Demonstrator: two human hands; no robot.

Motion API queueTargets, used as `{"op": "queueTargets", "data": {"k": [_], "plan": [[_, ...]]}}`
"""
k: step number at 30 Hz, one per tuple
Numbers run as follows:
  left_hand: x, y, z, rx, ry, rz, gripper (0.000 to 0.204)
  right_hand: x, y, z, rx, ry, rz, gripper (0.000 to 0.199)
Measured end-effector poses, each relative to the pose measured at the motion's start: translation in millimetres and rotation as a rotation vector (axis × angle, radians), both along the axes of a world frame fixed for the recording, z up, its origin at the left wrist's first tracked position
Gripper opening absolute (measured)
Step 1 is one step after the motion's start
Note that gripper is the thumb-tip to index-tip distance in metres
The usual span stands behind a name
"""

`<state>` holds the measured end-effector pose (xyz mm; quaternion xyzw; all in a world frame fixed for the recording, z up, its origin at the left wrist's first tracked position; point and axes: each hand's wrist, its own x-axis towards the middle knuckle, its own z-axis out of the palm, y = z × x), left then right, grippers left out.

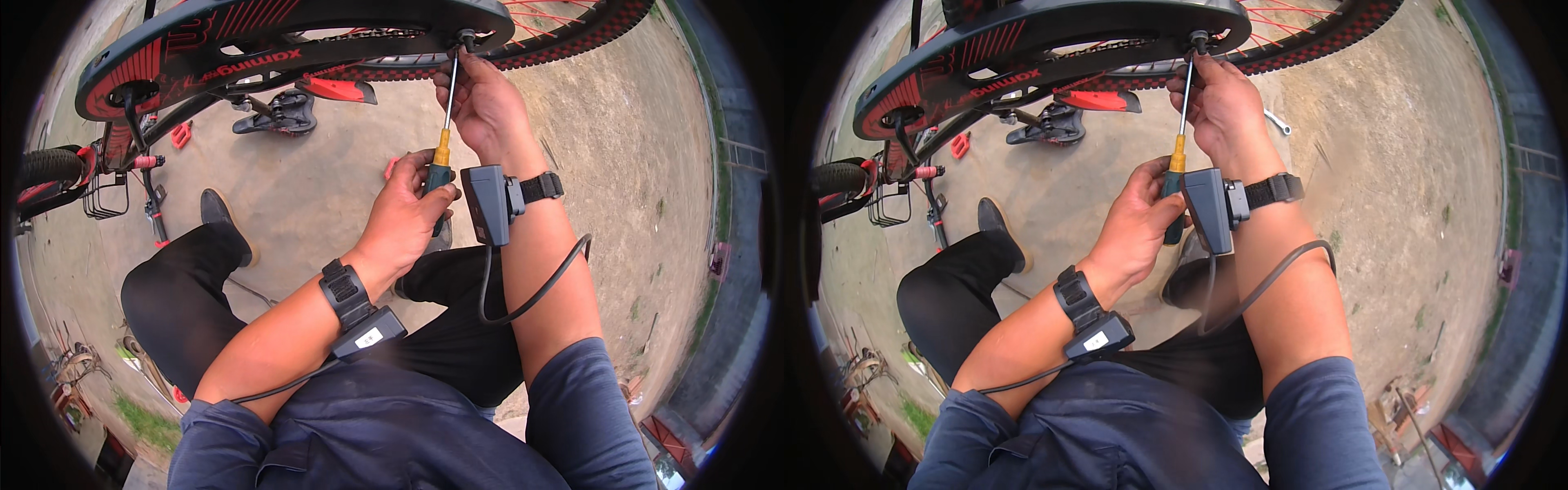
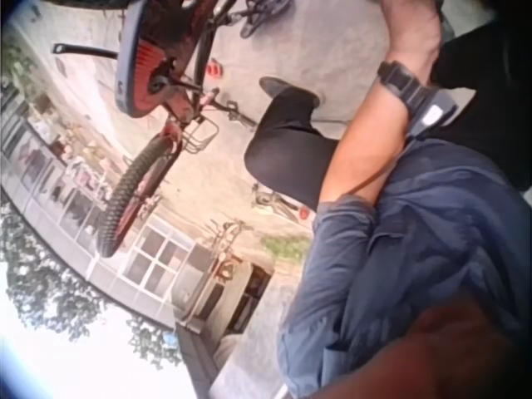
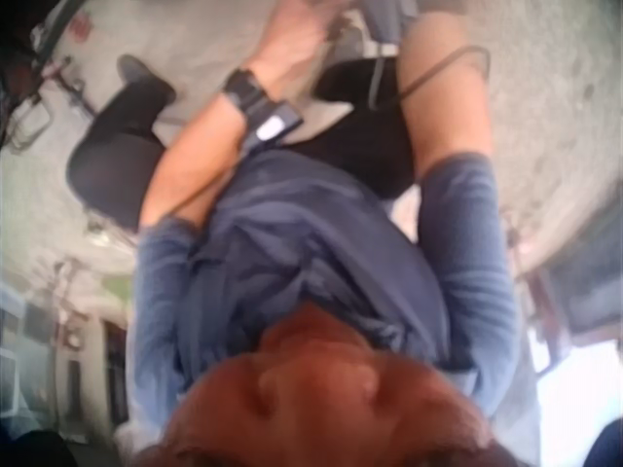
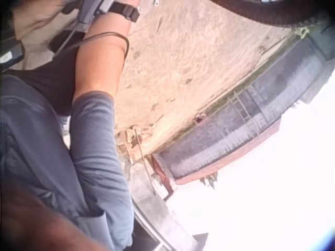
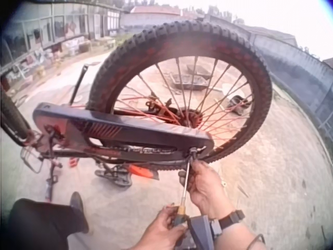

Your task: The person walks to a bicycle lying upside down in a yard and sits on a small stool. Using a screwdriver, they tighten screws on the rear mudguard. They then attach a red training wheel to the rear axle bracket and secure it with a bolt.

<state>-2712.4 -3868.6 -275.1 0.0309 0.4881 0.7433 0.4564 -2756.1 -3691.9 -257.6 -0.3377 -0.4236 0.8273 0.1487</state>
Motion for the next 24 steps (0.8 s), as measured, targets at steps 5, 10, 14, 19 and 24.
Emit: {"op": "queueTargets", "data": {"k": [5,10,14,19,24], "plan": [[2.4,3.9,-3.8,-0.034,0.078,0.018,0.050,0.3,0.1,1.5,0.017,-0.014,-0.023,0.016],[3.4,5.1,-14.2,-0.087,0.195,0.044,0.049,-0.5,1.8,-4.2,0.015,0.014,-0.013,0.015],[3.2,4.4,-13.3,-0.113,0.206,0.039,0.049,-0.3,-0.3,0.7,0.040,0.010,-0.017,0.015],[5.0,5.1,-15.7,-0.123,0.233,0.073,0.051,0.2,0.7,-0.1,0.051,0.027,-0.012,0.014],[8.1,9.3,-11.8,-0.114,0.206,0.082,0.049,0.5,0.9,0.8,0.067,0.028,0.001,0.014]]}}
